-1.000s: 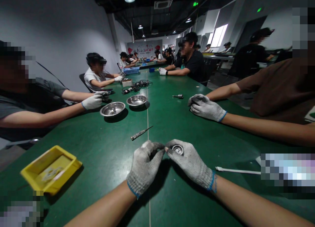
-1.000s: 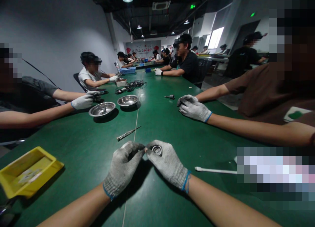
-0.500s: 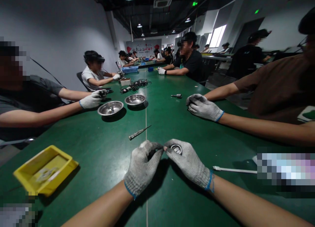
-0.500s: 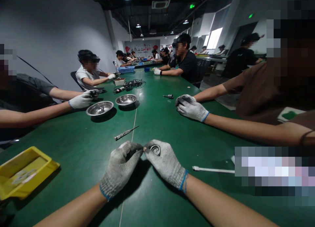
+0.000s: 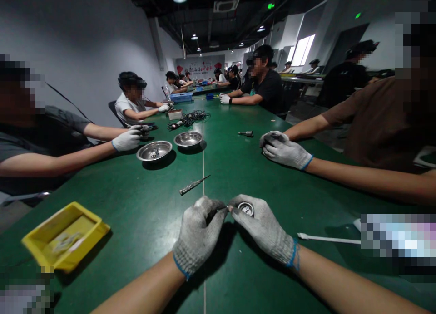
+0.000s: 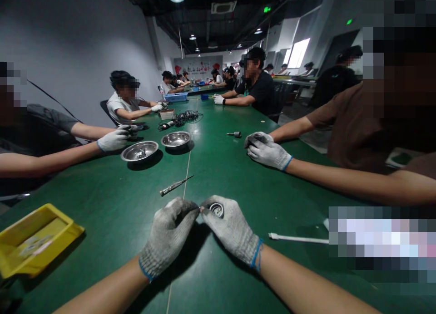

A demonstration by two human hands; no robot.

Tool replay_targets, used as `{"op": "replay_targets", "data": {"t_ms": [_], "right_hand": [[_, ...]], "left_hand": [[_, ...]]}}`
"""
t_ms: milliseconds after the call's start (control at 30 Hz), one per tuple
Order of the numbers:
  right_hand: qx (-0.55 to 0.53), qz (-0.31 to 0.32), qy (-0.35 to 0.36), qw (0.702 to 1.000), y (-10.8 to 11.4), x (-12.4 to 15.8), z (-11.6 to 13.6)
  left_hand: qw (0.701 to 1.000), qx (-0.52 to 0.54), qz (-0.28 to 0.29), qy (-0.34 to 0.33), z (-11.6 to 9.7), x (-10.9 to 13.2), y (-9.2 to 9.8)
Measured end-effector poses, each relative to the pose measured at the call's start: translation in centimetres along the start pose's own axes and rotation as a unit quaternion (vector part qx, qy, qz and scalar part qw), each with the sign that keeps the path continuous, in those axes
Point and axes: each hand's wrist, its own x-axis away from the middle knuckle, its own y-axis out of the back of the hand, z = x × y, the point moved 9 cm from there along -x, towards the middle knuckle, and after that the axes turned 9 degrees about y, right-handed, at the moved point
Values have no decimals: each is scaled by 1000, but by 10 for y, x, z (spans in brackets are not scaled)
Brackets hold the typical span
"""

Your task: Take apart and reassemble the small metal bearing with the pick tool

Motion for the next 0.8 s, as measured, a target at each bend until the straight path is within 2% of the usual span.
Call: {"op": "replay_targets", "data": {"t_ms": [100,167,233,300,400,500,567,633,733,800], "right_hand": [[-1,-18,-7,1000,3,0,0],[-3,-41,-18,999,7,1,-2],[-8,-68,-38,997,12,2,-6],[-23,-93,-64,993,15,3,-12],[-65,-122,-99,985,16,5,-25],[-107,-158,-112,975,18,7,-36],[-126,-177,-111,970,18,9,-42],[-135,-187,-113,966,19,9,-46],[-138,-199,-116,963,20,10,-50],[-140,-207,-118,961,22,10,-50]], "left_hand": [[1000,-20,9,4,3,0,-3],[995,-92,-19,34,13,-3,1],[972,-209,-64,83,29,-8,11],[936,-319,-74,128,46,-16,20],[902,-398,-23,162,69,-28,25],[894,-413,25,173,80,-33,23],[897,-407,27,169,79,-32,22],[915,-371,4,157,74,-31,23],[966,-225,-55,112,62,-26,29],[985,-134,-102,43,47,-21,35]]}}
